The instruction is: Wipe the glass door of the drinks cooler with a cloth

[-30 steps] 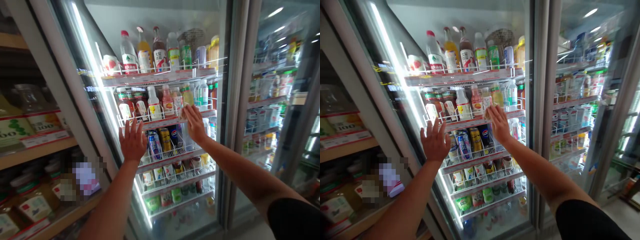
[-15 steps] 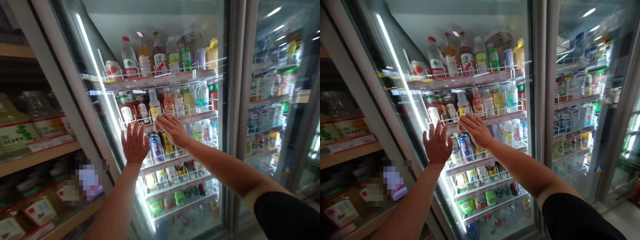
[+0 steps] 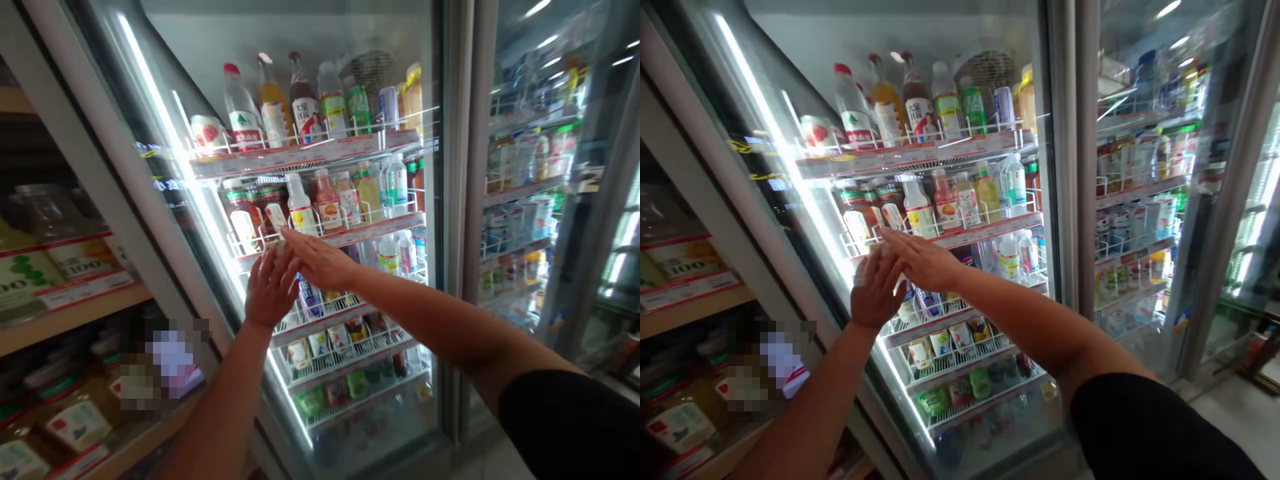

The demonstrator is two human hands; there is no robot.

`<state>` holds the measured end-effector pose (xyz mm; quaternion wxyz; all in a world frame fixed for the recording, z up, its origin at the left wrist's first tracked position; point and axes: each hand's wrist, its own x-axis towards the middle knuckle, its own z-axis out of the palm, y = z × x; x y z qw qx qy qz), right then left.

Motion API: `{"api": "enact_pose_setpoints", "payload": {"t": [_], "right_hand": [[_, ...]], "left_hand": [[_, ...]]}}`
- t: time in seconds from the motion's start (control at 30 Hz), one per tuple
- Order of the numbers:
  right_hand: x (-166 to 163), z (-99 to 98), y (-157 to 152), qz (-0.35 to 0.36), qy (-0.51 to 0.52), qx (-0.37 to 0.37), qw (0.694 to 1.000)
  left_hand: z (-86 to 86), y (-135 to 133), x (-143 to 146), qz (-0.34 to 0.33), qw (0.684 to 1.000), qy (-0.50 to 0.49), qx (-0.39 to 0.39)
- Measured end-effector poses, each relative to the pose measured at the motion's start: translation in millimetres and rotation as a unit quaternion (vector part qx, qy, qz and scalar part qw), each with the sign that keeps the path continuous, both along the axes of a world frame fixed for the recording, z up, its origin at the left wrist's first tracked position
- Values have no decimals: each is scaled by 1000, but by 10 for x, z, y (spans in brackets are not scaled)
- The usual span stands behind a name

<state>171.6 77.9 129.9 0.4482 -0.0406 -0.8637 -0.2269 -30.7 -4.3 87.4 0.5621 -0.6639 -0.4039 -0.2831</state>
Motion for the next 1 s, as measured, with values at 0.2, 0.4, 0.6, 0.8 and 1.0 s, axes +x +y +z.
{"api": "enact_pose_setpoints", "payload": {"t": [0.2, 0.4, 0.6, 0.8, 1.0], "right_hand": [[937, -129, 762, -119, 104, -17, 987], [1066, -320, 940, -142, 107, -2, 984], [1036, -308, 918, -147, 110, 0, 983], [1045, -328, 951, -138, 99, -2, 985], [1047, -329, 951, -144, 109, 18, 983]], "left_hand": [[-410, -52, 280, 16, 999, -22, 33], [-438, -57, 332, 7, 998, -61, 23], [-389, -15, 496, -7, 986, -146, 84], [-1199, -94, 531, -4, 993, -111, 38], [-821, -93, 410, 19, 975, -194, 105]]}}
